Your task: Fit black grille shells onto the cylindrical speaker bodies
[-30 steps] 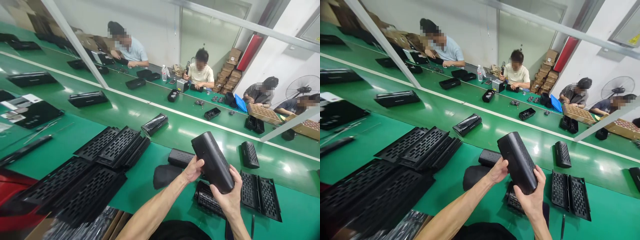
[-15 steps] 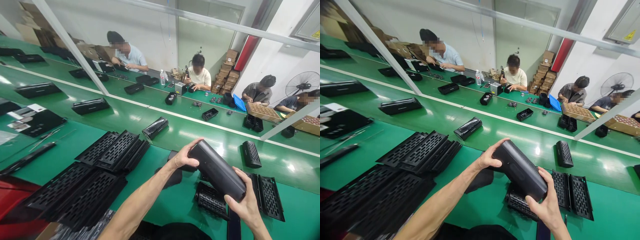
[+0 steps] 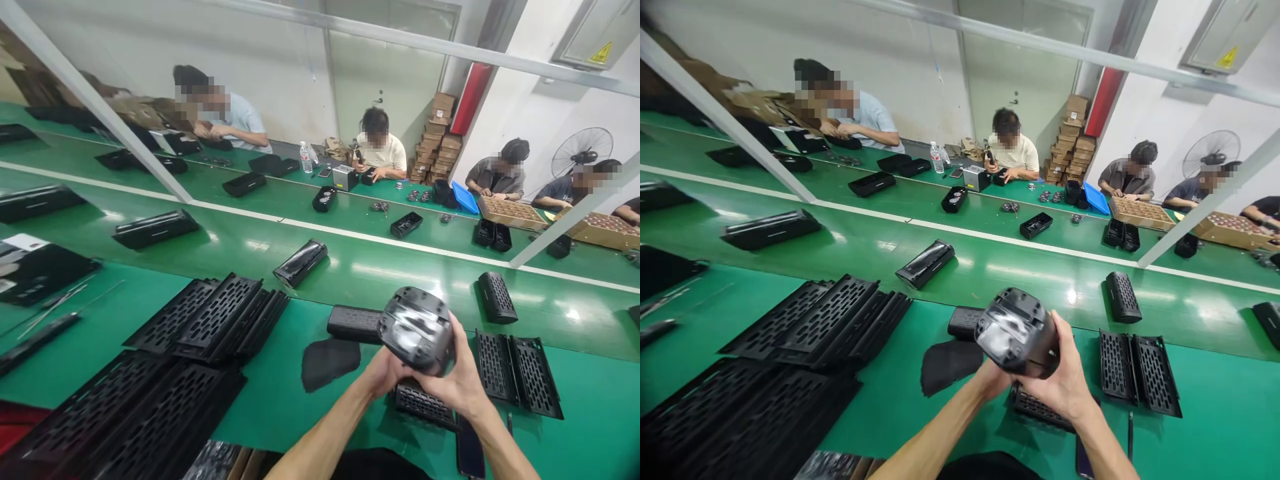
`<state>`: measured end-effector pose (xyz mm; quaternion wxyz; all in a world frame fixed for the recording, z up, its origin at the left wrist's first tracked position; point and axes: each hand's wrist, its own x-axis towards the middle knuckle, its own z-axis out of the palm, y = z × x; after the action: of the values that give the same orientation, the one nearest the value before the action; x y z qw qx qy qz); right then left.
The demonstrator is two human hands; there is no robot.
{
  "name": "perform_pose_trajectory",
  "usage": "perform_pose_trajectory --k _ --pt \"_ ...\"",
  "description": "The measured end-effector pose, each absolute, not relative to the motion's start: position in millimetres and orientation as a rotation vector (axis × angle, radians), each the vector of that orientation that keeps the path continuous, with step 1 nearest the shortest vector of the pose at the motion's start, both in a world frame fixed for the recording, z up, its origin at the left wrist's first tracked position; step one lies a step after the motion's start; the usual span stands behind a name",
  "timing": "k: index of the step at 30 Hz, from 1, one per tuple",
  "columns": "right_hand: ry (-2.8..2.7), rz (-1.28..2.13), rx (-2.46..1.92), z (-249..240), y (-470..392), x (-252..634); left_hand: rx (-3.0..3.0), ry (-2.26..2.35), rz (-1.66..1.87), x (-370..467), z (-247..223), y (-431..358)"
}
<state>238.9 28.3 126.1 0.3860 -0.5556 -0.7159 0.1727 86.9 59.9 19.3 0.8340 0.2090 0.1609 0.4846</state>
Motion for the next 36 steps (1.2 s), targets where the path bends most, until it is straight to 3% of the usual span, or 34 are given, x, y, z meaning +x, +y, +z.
perform_pose_trajectory --k 4,7,12,18,26,36 --pt "-2.204 0.132 -1.487 147.6 34.1 253.2 0.697 0.467 1.267 39.6 40.9 64.1" --pt "-2.394 0.049 -1.555 153.7 36.6 254.4 1.054 0.605 1.213 20.8 61.0 68.7" --pt "-2.252 0.308 -1.612 141.9 30.2 272.7 1.102 0.697 1.236 17.7 63.2 66.9" --pt "-1.688 0.931 -1.522 115.3 -0.9 306.0 1.013 0.631 1.25 8.2 52.3 62.6" --pt "-1.553 0.754 -1.575 112.6 -11.0 288.6 0.939 0.666 1.268 20.4 38.2 67.1" --pt "-1.535 0.858 -1.627 106.9 -15.9 280.5 0.79 0.767 1.229 18.6 32.5 62.2"
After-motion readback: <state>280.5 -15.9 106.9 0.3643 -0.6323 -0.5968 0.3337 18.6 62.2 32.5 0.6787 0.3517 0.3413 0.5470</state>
